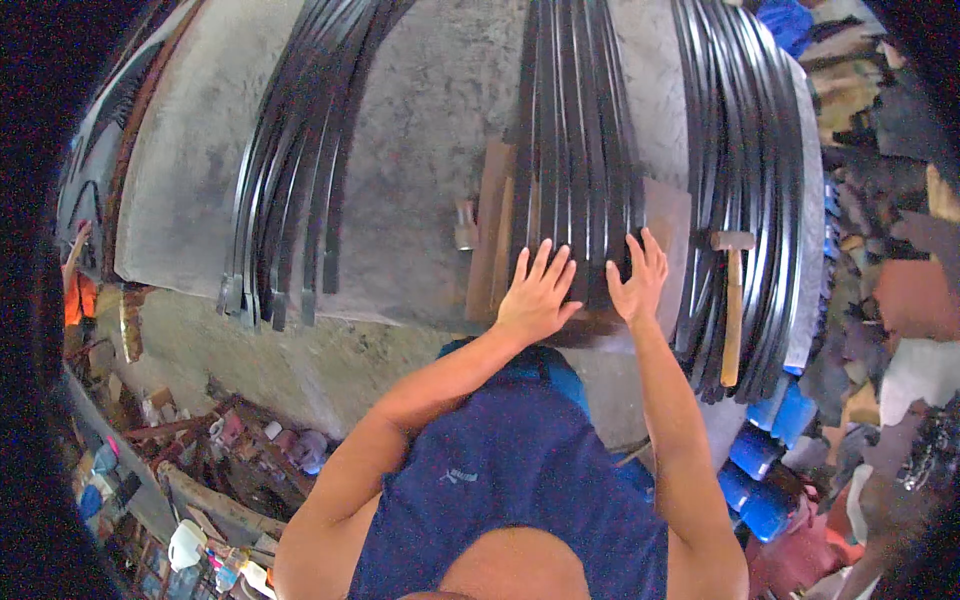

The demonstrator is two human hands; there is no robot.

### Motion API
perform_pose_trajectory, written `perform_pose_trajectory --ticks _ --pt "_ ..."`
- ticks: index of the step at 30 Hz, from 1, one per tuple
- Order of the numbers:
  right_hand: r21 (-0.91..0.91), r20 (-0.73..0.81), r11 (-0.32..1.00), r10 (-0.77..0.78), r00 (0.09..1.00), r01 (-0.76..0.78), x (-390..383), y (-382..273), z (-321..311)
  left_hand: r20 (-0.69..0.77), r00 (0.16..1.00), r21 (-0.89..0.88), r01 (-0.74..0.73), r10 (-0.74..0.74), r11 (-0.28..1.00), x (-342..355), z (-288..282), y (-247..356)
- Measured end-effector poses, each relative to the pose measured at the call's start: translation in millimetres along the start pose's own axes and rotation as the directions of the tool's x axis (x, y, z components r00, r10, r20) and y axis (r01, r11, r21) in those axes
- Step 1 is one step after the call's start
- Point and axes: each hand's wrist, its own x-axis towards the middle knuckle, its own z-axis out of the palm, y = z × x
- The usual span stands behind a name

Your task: The person punches holes into the ends of black strips using a punch tool and a hammer, then arranges and aligns the strips on a wooden block by hand.

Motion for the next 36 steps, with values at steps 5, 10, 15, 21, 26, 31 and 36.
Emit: perform_pose_trajectory --ticks 5,10,15,21,26,31,36 --pt "0.027 -0.033 1.0 -0.012 0.999 0.013 1 6 1 0.006 1.0 0.029 0.001 -0.002 1.0 1 -1 4" --pt "0.076 -0.029 0.997 -0.009 1.0 0.011 -2 8 1 -0.038 0.999 0.071 0.015 -0.012 0.997 1 -1 9" --pt "0.126 0.02 0.991 0.03 0.999 -0.032 1 6 -1 -0.05 0.999 0.106 0.023 -0.017 0.994 2 -1 12" --pt "0.033 0.229 0.943 -0.329 0.916 0.331 31 -3 -7 -0.057 0.995 0.15 0.09 -0.082 0.985 4 -5 22" --pt "0.088 0.258 0.929 -0.37 0.892 0.36 19 14 -10 0.015 0.986 0.278 0.157 -0.168 0.948 4 -2 37" --pt "0.12 0.275 0.93 -0.368 0.888 0.348 -2 27 -19 0.097 0.98 0.388 0.121 -0.171 0.914 6 -3 44" --pt "0.127 0.205 0.903 -0.428 0.88 0.409 8 27 -11 0.124 0.975 0.494 0.1 -0.184 0.863 8 1 47"
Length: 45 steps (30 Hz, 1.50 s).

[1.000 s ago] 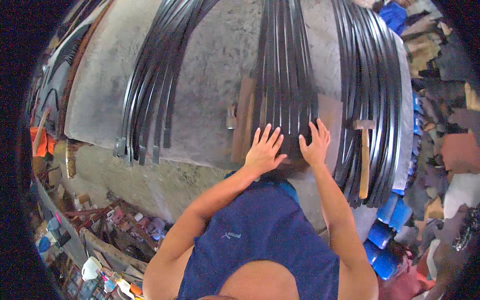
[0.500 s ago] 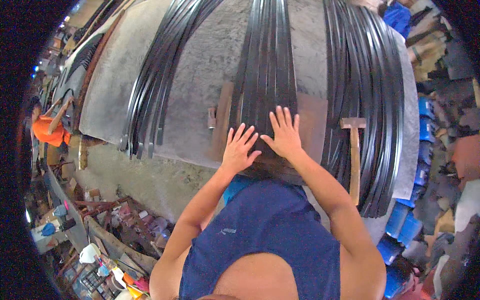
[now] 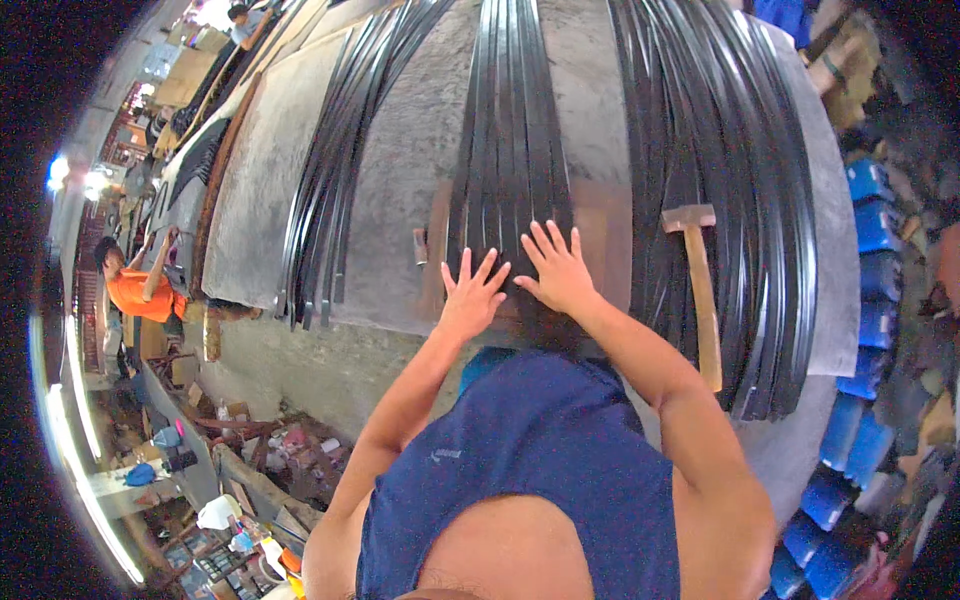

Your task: The person punches holes into the ends of black strips using a punch tool and a hammer, then arranges and aligns the strips on a wooden block by hand.

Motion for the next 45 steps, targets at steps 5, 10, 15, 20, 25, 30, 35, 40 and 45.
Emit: perform_pose_trajectory --ticks 5,10,15,20,25,30,35,40,45 --pt "0.014 0.015 0.998 0.054 0.998 -0.054 -26 11 -4 0.001 0.992 -0.147 -0.126 0.127 0.981 4 -22 34" --pt "-0.038 -0.003 0.995 0.092 0.996 -0.092 -30 25 -7 0.037 0.988 -0.066 -0.15 0.152 0.987 27 3 31" --pt "-0.012 -0.006 0.999 0.041 0.999 -0.041 -21 26 1 0.044 0.984 -0.076 -0.171 0.175 0.982 35 12 24" --pt "0.051 0.047 0.999 -0.005 0.999 0.003 -35 31 -6 -0.006 0.986 -0.075 -0.166 0.166 0.983 38 16 20" --pt "0.019 0.082 0.997 0.074 0.994 -0.076 -60 39 -21 -0.062 0.985 -0.132 -0.167 0.16 0.977 47 -1 40" --pt "0.013 0.065 0.997 0.08 0.995 -0.081 -71 36 -13 -0.016 0.963 -0.132 -0.27 0.271 0.954 70 6 49" --pt "0.304 -0.089 0.95 0.094 0.992 -0.063 -97 38 -16 0.043 0.948 -0.093 -0.312 0.317 0.946 68 17 49" --pt "0.137 -0.017 0.967 0.221 0.975 -0.216 -103 31 -6 -0.032 0.954 -0.133 -0.298 0.297 0.945 59 25 55" --pt "0.083 -0.067 0.975 0.214 0.975 -0.208 -93 29 -2 0.022 0.967 -0.126 -0.248 0.253 0.96 63 4 67"
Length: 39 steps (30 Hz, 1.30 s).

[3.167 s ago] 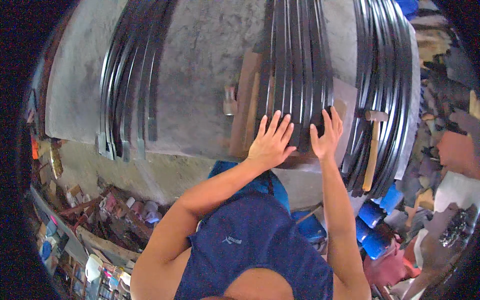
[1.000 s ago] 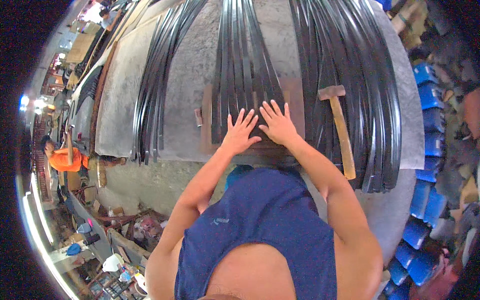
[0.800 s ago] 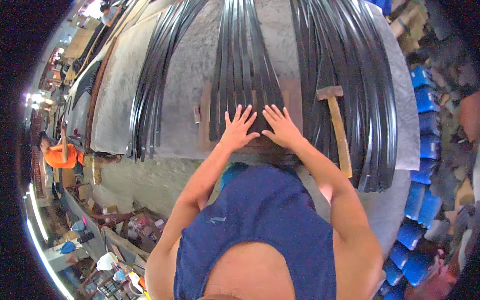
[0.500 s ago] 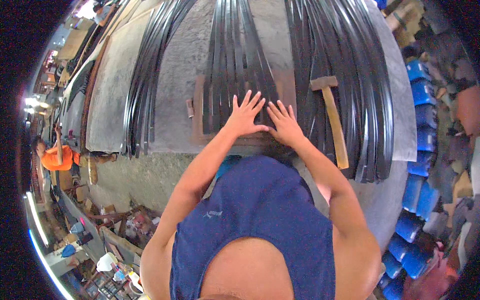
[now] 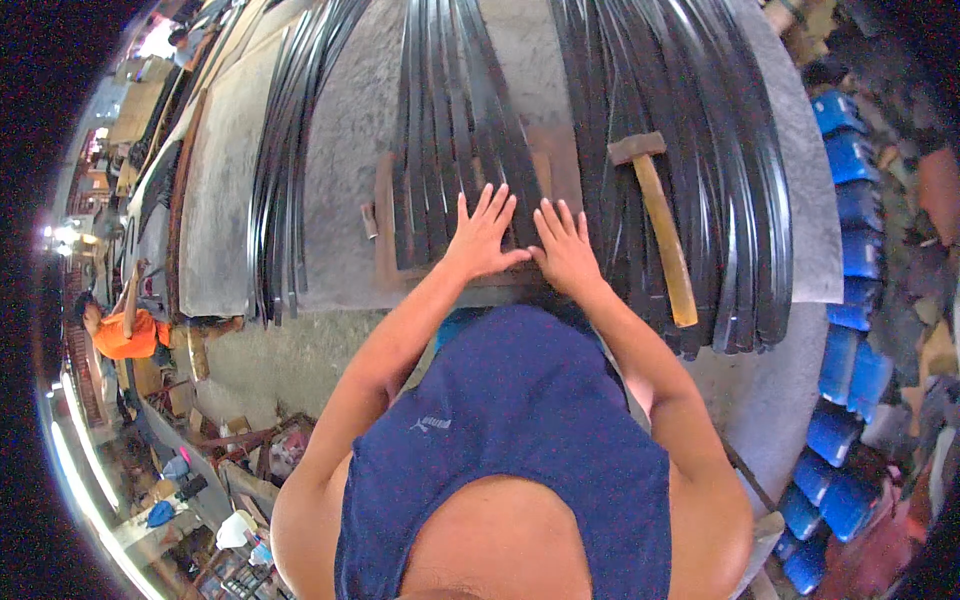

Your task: The person punches holes into the ends of black strips using a punch tool and a hammer, then arranges and aligns the strips on a wooden block by hand.

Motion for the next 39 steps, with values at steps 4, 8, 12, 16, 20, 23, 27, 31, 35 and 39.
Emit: perform_pose_trajectory --ticks 4,8,12,16,20,23,27,31,35,39 --pt "0.009 0.019 1.0 0.003 1.0 -0.003 4 -3 -5 -0.059 0.998 -0.018 -0.026 0.024 1.0 -3 14 -8" --pt "0.064 0.04 0.998 -0.031 0.999 0.029 1 3 -5 -0.09 0.996 -0.047 0.016 -0.02 0.999 -12 23 2" --pt "0.078 0.051 0.996 -0.042 0.998 0.038 0 5 -4 -0.125 0.992 -0.11 0.008 -0.022 0.994 -20 25 3" --pt "0.116 -0.042 0.993 -0.021 0.999 0.026 -1 -2 -13 -0.186 0.972 -0.149 0.117 -0.144 0.982 -36 -5 -4" --pt "0.105 -0.03 0.978 -0.18 0.983 0.183 11 -34 -21 -0.211 0.94 -0.07 0.259 -0.268 0.963 -63 -13 -42" --pt "0.032 0.036 0.945 -0.326 0.945 0.325 27 -65 -5 -0.144 0.963 -0.032 0.227 -0.229 0.973 -75 4 -67" --pt "-0.079 0.112 0.965 -0.243 0.964 0.252 24 -77 19 -0.266 0.937 -0.061 0.217 -0.225 0.974 -81 19 -62" --pt "-0.138 0.112 0.962 -0.221 0.969 0.236 21 -77 14 -0.363 0.899 -0.037 0.25 -0.246 0.968 -80 26 -51" --pt "-0.155 0.071 0.961 -0.219 0.973 0.228 19 -78 19 -0.367 0.899 -0.054 0.235 -0.238 0.97 -82 28 -51" --pt "-0.184 0.034 0.963 -0.195 0.98 0.198 14 -81 24 -0.362 0.909 -0.077 0.189 -0.204 0.979 -85 29 -54"
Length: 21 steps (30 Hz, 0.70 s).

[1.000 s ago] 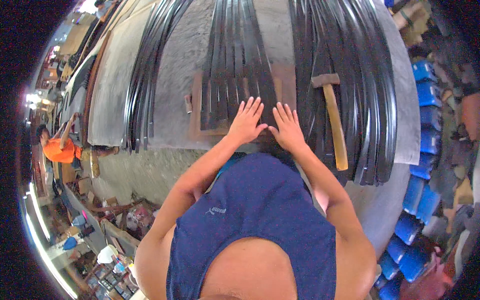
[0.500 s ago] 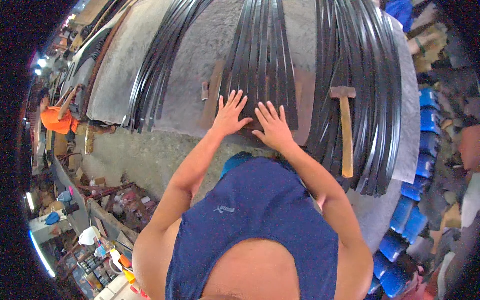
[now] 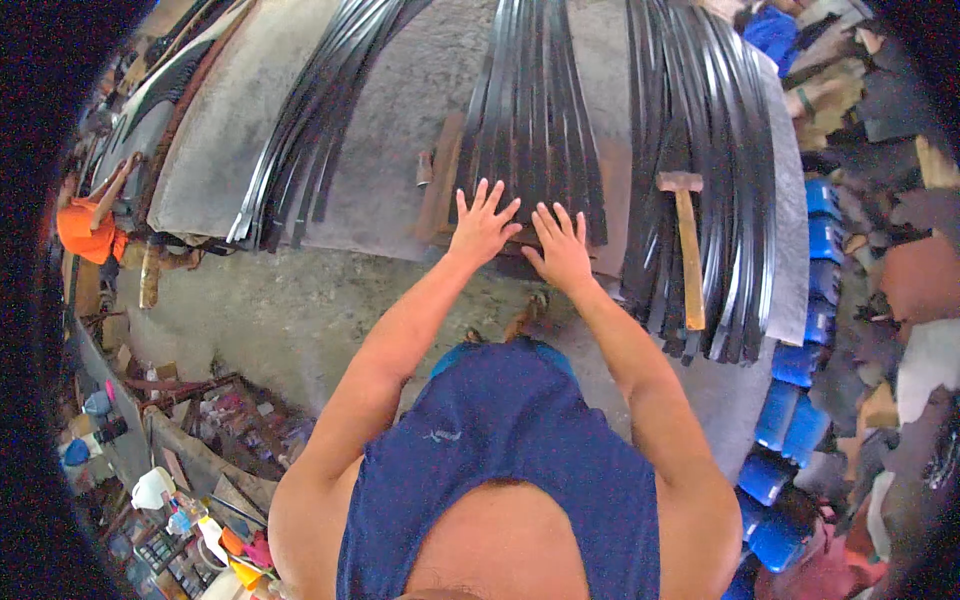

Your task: The person punches holes into the ends of black strips using a punch tool and a hammer, then arranges and aligns the strips on a wooden block by hand.

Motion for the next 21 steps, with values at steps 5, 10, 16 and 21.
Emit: perform_pose_trajectory --ticks 5,10,16,21 --pt "-0.006 -0.068 1.0 0.007 0.998 -0.008 1 -11 -3 0.081 0.997 -0.195 0.022 -0.006 0.981 -4 -6 -13" --pt "-0.042 -0.075 0.999 0.008 0.997 -0.012 -1 -6 -3 0.288 0.957 -0.125 0.063 -0.025 0.99 -5 -36 -45" --pt "-0.061 -0.048 0.997 -0.05 0.998 0.047 2 -6 -1 0.375 0.927 -0.041 0.006 0.01 0.999 10 -36 -72" --pt "-0.053 -0.026 0.997 -0.061 0.998 0.06 2 -10 4 0.288 0.956 -0.064 -0.03 0.047 0.998 9 -18 -83"
